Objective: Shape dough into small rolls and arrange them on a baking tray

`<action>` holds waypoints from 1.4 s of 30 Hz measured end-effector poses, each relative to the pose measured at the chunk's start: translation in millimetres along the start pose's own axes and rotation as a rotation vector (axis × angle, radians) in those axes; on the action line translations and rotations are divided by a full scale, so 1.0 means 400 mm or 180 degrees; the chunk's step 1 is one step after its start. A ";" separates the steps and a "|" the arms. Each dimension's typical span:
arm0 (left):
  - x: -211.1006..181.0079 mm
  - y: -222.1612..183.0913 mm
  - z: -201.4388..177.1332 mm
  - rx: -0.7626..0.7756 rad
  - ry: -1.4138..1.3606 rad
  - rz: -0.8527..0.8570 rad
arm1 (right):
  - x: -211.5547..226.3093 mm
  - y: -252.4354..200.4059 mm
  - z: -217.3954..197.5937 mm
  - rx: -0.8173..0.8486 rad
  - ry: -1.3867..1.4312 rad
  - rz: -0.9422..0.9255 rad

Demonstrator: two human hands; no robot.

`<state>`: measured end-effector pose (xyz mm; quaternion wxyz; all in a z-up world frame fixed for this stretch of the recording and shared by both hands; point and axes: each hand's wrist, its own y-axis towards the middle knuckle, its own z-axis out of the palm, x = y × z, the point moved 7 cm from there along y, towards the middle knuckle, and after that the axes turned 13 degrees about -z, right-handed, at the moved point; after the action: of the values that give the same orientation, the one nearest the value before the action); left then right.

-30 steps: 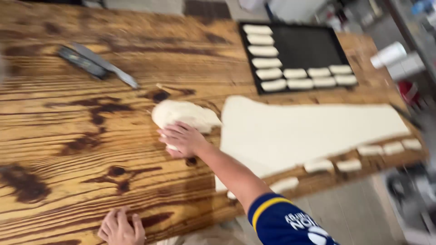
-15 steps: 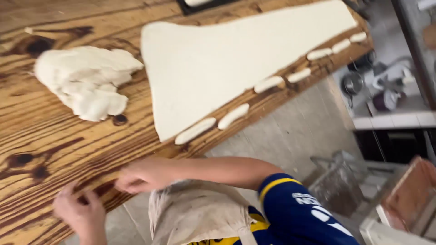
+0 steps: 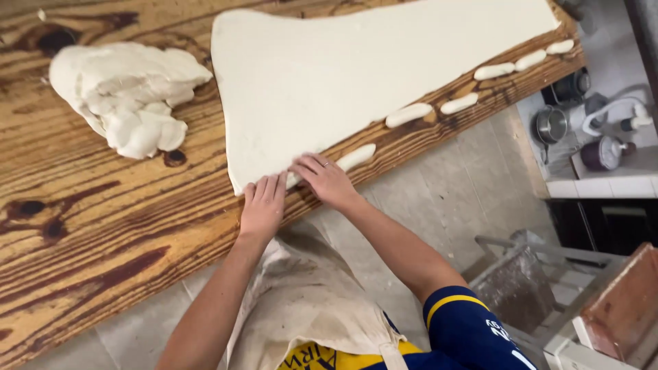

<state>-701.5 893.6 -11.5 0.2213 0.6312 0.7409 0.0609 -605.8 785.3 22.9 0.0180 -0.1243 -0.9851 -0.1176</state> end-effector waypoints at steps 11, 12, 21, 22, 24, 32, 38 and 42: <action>0.144 -0.183 -0.205 0.0217 -0.0926 -0.0238 | 0.261 0.049 -0.016 -0.0592 0.1028 -0.0571; 0.182 -0.209 -0.229 0.0187 -0.0865 -0.0427 | 0.292 0.077 -0.037 -0.0646 0.1338 -0.0477; 0.230 -0.272 -0.284 0.0205 0.0569 -0.1301 | 0.472 0.215 0.000 0.0200 0.1166 -0.0311; 0.256 -0.213 -0.278 0.0174 0.0604 -0.1323 | 0.447 0.283 -0.009 0.0176 0.1168 -0.0356; 0.318 -0.125 -0.272 0.0253 0.0362 -0.1656 | 0.402 0.373 0.039 0.1519 0.0631 0.0053; 0.355 -0.115 -0.280 0.0542 0.0482 -0.1945 | 0.398 0.373 0.115 0.0652 0.0508 -0.0367; 0.197 -0.324 -0.267 0.0296 0.0715 -0.1688 | 0.465 0.148 0.014 0.0021 0.0701 -0.1342; 0.217 -0.329 -0.213 0.0167 0.1274 -0.1356 | 0.300 -0.019 0.040 0.0156 0.0736 -0.0774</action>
<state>-864.5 967.6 -5.9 0.0621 0.4423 0.8870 0.1172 -723.9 810.8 13.4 0.1199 0.0106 -0.9868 -0.1083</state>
